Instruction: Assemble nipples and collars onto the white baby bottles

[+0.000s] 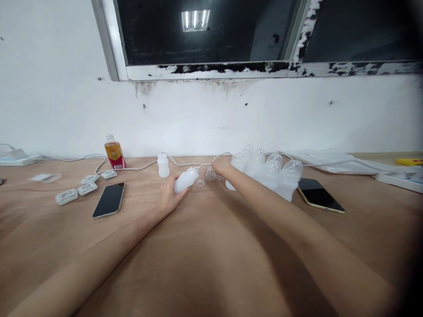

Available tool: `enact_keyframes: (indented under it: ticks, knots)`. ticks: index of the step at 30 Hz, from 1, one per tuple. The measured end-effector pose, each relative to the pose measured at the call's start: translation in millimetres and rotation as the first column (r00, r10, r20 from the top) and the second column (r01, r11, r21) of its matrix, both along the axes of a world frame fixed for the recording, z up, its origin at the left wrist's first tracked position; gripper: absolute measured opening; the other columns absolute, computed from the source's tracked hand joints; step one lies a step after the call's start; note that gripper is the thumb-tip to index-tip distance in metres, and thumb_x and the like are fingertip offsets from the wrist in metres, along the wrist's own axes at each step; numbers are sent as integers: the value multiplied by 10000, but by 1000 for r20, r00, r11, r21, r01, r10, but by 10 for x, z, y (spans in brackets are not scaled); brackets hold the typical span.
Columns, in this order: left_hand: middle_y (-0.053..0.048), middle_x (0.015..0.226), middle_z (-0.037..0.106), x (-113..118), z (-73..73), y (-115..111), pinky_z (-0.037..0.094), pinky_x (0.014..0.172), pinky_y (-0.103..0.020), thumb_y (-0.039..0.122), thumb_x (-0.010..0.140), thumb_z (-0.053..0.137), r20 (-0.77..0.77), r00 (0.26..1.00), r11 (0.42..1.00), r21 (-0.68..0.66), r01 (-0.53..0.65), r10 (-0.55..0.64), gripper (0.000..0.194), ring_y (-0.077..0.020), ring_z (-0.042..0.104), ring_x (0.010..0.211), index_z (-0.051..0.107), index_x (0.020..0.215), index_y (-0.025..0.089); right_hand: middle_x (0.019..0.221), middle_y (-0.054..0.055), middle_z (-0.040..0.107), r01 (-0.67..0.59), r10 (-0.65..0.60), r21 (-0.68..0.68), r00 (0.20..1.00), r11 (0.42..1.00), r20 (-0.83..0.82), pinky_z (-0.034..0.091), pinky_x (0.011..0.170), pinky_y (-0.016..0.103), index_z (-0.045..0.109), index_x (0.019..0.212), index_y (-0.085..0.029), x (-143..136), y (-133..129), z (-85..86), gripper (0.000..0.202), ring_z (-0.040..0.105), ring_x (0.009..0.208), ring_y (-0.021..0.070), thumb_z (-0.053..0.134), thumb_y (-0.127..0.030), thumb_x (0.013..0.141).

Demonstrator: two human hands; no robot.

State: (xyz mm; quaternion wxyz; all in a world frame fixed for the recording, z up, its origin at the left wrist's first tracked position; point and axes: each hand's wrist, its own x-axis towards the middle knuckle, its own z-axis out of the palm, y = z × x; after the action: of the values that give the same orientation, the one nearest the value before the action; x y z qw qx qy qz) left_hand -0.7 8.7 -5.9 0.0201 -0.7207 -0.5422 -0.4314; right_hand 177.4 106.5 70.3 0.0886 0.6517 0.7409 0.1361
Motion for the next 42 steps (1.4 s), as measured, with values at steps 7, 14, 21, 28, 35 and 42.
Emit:
enact_keyframes:
  ticks: [7, 14, 21, 28, 35, 42]
  knots:
    - [-55, 886, 556, 5, 44, -20, 384, 657, -290, 509, 663, 481, 77, 996, 996, -83, -41, 47, 460, -197, 509, 813, 462, 962, 159, 976, 171, 504, -186, 185, 217, 982, 958, 28, 327, 745, 349, 550, 929, -55, -37, -611, 217, 271, 480, 917, 251, 384, -22, 717]
    - [-45, 837, 566, 5, 37, -17, 379, 601, -255, 510, 695, 436, 148, 988, 992, -124, -19, 37, 438, -166, 518, 732, 484, 945, 153, 874, 73, 533, -501, 586, 307, 648, 809, -486, 365, 610, 249, 509, 900, -139, 148, -1234, -344, 295, 500, 734, 154, 468, -375, 728]
    - [-53, 817, 568, 2, 16, 27, 381, 608, -262, 511, 679, 452, 81, 997, 992, -127, -7, 17, 467, -175, 520, 728, 500, 961, 142, 825, 49, 523, -450, -9, 49, -127, 891, -992, 297, 388, 168, 459, 909, -153, 239, -1056, -705, 359, 479, 548, 76, 461, -452, 710]
    - [-48, 943, 556, 30, 21, -18, 393, 708, -283, 484, 668, 479, 42, 993, 988, -109, 111, -107, 493, -182, 515, 843, 452, 1044, 168, 1000, 77, 457, -369, -125, 37, -406, 929, -905, 318, 369, 137, 446, 929, -164, 263, -1005, -685, 367, 501, 623, 79, 553, -388, 657]
    - [-20, 1013, 537, 67, 58, -92, 403, 712, -265, 432, 683, 484, -49, 974, 973, -76, 219, -223, 478, -160, 525, 850, 393, 1098, 213, 950, 57, 448, -343, -53, 115, -443, 932, -895, 306, 368, 138, 457, 981, -192, 273, -999, -697, 389, 452, 591, 60, 557, -377, 653]
    - [-16, 1033, 532, 55, 64, -96, 397, 733, -261, 444, 694, 470, -38, 981, 979, -79, 188, -191, 469, -167, 515, 890, 395, 1094, 210, 966, 49, 443, -316, 1, 166, -462, 934, -887, 293, 366, 141, 436, 995, -208, 283, -1003, -677, 380, 468, 579, 56, 537, -377, 670]
